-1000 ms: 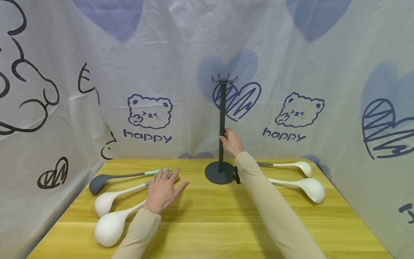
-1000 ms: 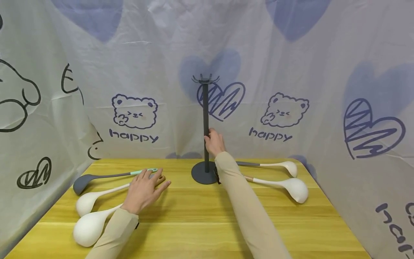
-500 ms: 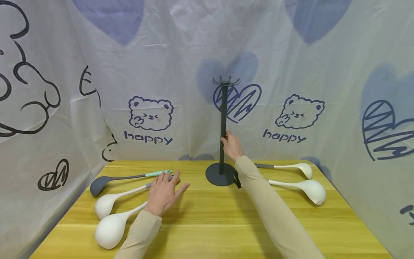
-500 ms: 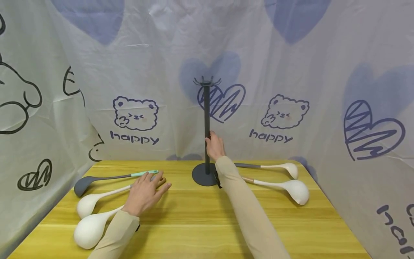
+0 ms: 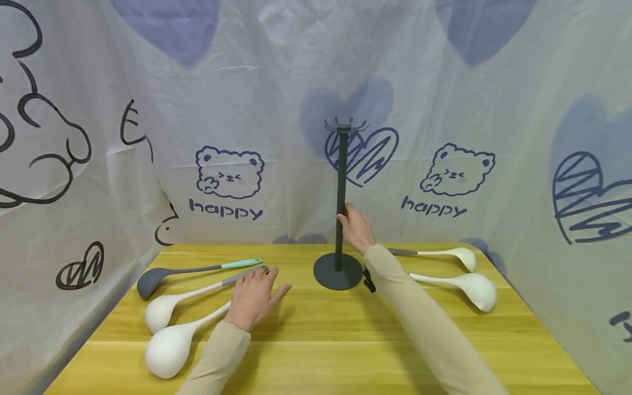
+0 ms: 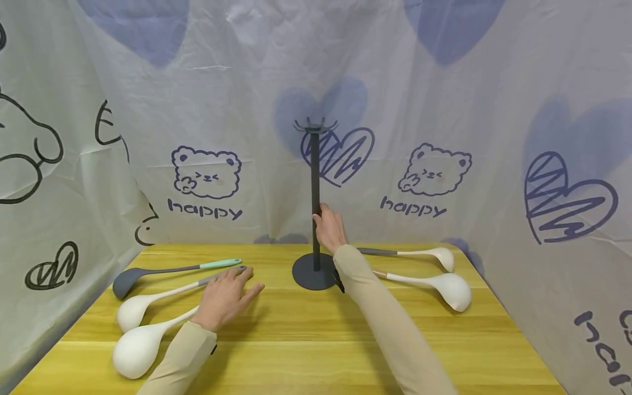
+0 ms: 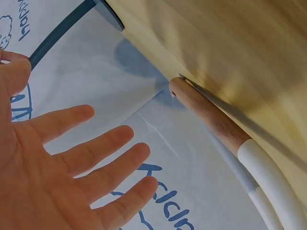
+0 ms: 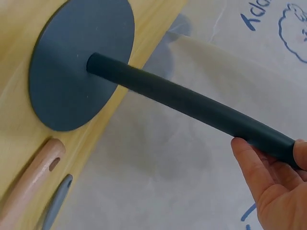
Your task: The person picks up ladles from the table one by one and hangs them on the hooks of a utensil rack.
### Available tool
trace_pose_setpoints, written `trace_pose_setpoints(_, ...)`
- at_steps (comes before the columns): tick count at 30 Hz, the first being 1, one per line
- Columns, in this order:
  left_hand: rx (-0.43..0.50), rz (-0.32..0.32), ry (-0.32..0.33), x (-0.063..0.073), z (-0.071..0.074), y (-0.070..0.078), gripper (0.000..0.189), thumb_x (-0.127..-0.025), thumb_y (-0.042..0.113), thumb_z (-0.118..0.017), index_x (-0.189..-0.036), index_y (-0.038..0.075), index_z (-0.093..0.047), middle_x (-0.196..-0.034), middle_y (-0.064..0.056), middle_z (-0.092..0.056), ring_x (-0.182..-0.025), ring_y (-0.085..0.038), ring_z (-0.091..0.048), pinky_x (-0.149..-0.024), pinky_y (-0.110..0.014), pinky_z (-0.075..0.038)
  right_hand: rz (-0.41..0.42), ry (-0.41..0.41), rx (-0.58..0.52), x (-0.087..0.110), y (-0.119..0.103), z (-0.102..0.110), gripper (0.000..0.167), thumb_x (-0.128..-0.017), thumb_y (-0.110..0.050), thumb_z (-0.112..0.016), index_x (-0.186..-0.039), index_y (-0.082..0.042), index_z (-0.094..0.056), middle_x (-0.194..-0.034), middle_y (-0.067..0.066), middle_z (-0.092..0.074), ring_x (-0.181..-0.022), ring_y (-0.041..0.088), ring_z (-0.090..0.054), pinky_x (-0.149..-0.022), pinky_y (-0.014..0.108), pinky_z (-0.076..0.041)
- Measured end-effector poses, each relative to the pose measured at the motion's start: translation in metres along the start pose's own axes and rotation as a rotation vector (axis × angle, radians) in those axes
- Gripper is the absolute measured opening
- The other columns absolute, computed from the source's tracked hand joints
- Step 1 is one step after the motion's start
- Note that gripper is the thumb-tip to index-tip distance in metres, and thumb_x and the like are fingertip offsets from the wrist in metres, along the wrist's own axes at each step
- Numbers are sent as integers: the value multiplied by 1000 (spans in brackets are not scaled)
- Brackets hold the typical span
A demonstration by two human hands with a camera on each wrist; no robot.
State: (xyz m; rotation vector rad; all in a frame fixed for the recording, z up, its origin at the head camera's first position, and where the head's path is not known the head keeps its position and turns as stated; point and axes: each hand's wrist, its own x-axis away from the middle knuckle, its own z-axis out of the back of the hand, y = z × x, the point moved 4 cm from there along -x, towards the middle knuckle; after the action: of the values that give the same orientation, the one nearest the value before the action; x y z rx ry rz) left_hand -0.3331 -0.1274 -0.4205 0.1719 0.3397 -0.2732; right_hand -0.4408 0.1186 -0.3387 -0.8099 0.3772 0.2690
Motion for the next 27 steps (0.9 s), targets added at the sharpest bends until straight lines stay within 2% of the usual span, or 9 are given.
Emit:
trace_pose_setpoints(3, 5, -10, 25, 1, 0, 2, 54, -97, 56, -50, -127, 12, -58, -122, -18, -64, -112, -39, -60, -93, -57, -48, 22, -8, -1, 6, -1, 2, 27, -105, -18, -47, -123, -1, -57, -109, 18, -69, -89, 30, -66, -76, 41, -54)
trace_pose_setpoints(6, 13, -31, 50, 1, -1, 5, 51, -97, 53, -53, -124, 11, -60, -115, -18, -66, -95, -38, -65, -79, -52, -53, 43, -12, 5, 11, -3, 4, 24, -105, -18, -46, -120, -2, -57, -104, 17, -69, -80, 28, -63, -69, 38, -51)
trace_pose_setpoints(9, 24, -53, 72, 2, -3, 8, 48, -96, 49, -57, -122, 10, -61, -112, -17, -68, -78, -35, -67, -62, -46, -54, 54, -22, 13, 16, -4, 6, 22, -105, -19, -46, -117, -4, -58, -99, 15, -69, -75, 26, -60, -67, 36, -50)
trace_pose_setpoints(12, 24, -73, 91, 2, -5, 11, 46, -94, 47, -61, -121, 9, -63, -113, -17, -69, -70, -32, -67, -54, -42, -53, 62, -28, 13, 22, -6, 8, 21, -105, -19, -47, -115, -5, -58, -97, 14, -69, -74, 24, -60, -67, 35, -50)
trace_pose_setpoints(16, 10, -89, 108, 2, -6, 12, 42, -91, 44, -66, -112, 8, -68, -111, -17, -70, -66, -29, -66, -53, -40, -52, 77, -32, 19, 30, -10, 10, 21, -104, -19, -48, -115, -4, -59, -94, 13, -70, -66, 21, -57, -63, 33, -48)
trace_pose_setpoints(20, 13, -71, 112, 2, -4, 9, 37, -89, 41, -70, -105, 8, -70, -104, -14, -73, -60, -25, -64, -49, -36, -49, 96, -54, 20, 38, -15, 10, 20, -105, -20, -48, -112, -4, -59, -89, 12, -69, -56, 19, -51, -56, 31, -45)
trace_pose_setpoints(23, 18, -58, 115, 2, -2, 7, 35, -88, 40, -71, -103, 8, -71, -92, -10, -74, -54, -22, -60, -45, -34, -45, 100, -65, 12, 43, -19, 11, 20, -105, -20, -48, -112, -6, -58, -89, 10, -68, -58, 18, -53, -57, 30, -45)
trace_pose_setpoints(27, 20, -60, 129, 2, 1, 4, 34, -88, 38, -72, -100, 7, -71, -83, -7, -72, -53, -21, -59, -45, -34, -45, 102, -68, 0, 50, -22, 11, 19, -104, -19, -48, -113, -7, -58, -91, 9, -69, -62, 18, -54, -59, 30, -46)
